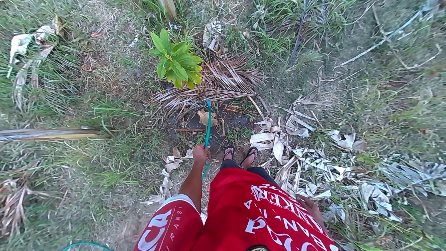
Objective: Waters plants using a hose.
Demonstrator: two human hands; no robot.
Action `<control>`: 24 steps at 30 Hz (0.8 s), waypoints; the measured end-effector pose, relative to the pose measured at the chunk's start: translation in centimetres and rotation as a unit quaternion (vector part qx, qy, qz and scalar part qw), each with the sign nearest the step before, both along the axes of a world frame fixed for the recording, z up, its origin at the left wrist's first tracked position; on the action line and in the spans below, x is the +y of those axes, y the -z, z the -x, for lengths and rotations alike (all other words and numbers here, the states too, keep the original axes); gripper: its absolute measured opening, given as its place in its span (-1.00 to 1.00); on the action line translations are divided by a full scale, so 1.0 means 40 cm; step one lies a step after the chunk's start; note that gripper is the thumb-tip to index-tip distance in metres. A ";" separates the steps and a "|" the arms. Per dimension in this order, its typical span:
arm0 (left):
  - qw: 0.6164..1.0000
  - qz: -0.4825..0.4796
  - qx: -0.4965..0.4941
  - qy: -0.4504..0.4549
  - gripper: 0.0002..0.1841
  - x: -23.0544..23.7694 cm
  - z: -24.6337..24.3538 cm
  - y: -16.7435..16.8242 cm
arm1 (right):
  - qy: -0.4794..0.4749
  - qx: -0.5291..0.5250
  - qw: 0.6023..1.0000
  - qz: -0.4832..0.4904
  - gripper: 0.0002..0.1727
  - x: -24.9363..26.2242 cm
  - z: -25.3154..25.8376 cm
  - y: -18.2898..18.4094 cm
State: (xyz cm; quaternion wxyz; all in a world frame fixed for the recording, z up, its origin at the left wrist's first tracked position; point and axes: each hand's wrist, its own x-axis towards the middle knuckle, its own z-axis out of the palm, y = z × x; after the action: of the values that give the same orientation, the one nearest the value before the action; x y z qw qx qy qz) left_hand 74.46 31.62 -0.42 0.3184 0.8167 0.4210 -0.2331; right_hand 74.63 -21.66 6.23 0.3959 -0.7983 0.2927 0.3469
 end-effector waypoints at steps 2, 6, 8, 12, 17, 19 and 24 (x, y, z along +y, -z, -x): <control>1.000 -0.004 0.001 -0.001 -0.65 -0.001 0.001 0.002 | -0.005 0.001 1.000 0.001 -0.64 -0.001 0.000 -0.001; 1.000 -0.004 0.001 -0.001 -0.64 0.000 0.003 0.003 | -0.006 -0.002 1.000 0.000 -0.64 -0.004 0.001 0.003; 1.000 -0.004 0.003 -0.002 -0.63 -0.001 0.002 0.002 | -0.002 0.000 1.000 0.001 -0.64 -0.003 -0.002 0.000; 1.000 -0.009 0.002 0.001 -0.65 0.000 0.003 0.007 | 0.002 0.006 1.000 0.004 -0.64 -0.009 -0.001 0.009; 1.000 -0.007 0.005 0.002 -0.63 -0.001 0.000 0.005 | 0.005 0.003 1.000 0.001 -0.64 -0.006 -0.005 0.000; 1.000 -0.009 0.004 0.001 -0.63 -0.002 0.001 0.006 | 0.006 0.005 1.000 0.001 -0.64 -0.006 -0.006 0.000; 1.000 -0.009 0.004 -0.005 -0.62 -0.004 0.000 0.007 | 0.003 0.002 1.000 0.000 -0.65 -0.018 -0.006 0.008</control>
State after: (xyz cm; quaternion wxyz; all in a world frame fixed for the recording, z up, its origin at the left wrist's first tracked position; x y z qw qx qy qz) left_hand 74.47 31.45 -0.71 0.3104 0.8163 0.4288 -0.2311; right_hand 74.89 -22.39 5.92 0.3965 -0.7964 0.2963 0.3474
